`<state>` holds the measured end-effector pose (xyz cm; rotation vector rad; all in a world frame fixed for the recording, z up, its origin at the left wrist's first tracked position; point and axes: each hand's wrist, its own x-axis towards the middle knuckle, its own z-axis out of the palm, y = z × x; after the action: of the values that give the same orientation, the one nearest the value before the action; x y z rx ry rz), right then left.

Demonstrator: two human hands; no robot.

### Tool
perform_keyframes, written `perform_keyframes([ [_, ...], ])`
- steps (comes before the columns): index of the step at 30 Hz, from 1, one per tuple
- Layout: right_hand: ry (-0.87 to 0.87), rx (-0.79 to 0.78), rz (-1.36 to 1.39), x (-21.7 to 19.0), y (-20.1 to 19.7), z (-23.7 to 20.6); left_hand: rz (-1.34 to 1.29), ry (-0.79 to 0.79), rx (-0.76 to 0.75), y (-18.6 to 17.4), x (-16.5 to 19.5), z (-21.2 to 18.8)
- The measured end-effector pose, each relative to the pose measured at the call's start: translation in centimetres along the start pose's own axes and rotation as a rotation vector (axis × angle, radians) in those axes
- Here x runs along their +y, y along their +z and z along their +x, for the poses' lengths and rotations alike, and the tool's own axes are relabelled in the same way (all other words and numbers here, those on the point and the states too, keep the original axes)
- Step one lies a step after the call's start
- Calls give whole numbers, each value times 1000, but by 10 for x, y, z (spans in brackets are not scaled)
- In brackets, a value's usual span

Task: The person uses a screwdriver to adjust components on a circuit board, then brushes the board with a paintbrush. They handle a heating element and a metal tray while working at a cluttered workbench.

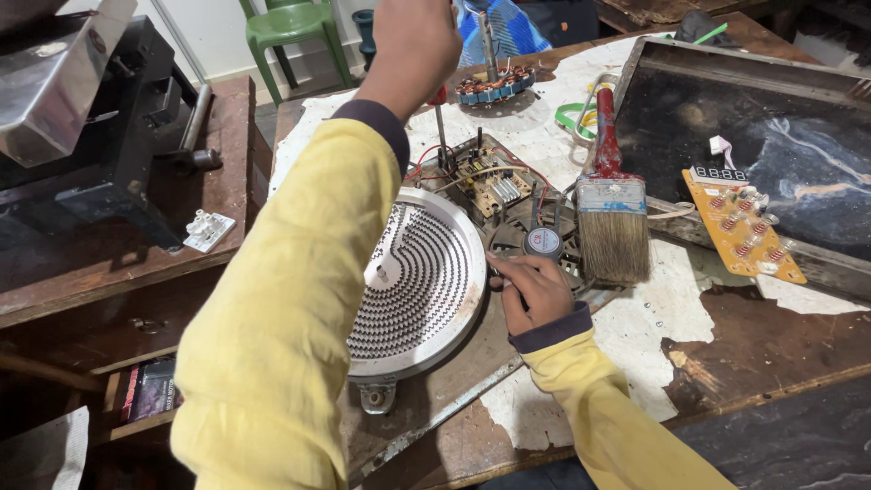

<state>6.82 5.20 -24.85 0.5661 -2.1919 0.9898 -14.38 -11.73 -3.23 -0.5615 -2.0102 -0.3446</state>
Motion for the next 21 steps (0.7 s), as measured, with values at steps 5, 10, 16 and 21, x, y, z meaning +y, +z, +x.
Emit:
perform_keyframes([
  [5, -1, -10, -17, 0, 0, 0, -100, -152, -467, -6, -20, 9],
  [10, -4, -5, -33, 0, 0, -1, -92, -47, -237, 1, -29, -1],
  [16, 3, -6, -29, 1, 0, -2, -60, -12, -1, 7, -20, -11],
  [21, 1, 2, -37, 1, 0, -1, -31, -25, 72, 10, -10, -8],
])
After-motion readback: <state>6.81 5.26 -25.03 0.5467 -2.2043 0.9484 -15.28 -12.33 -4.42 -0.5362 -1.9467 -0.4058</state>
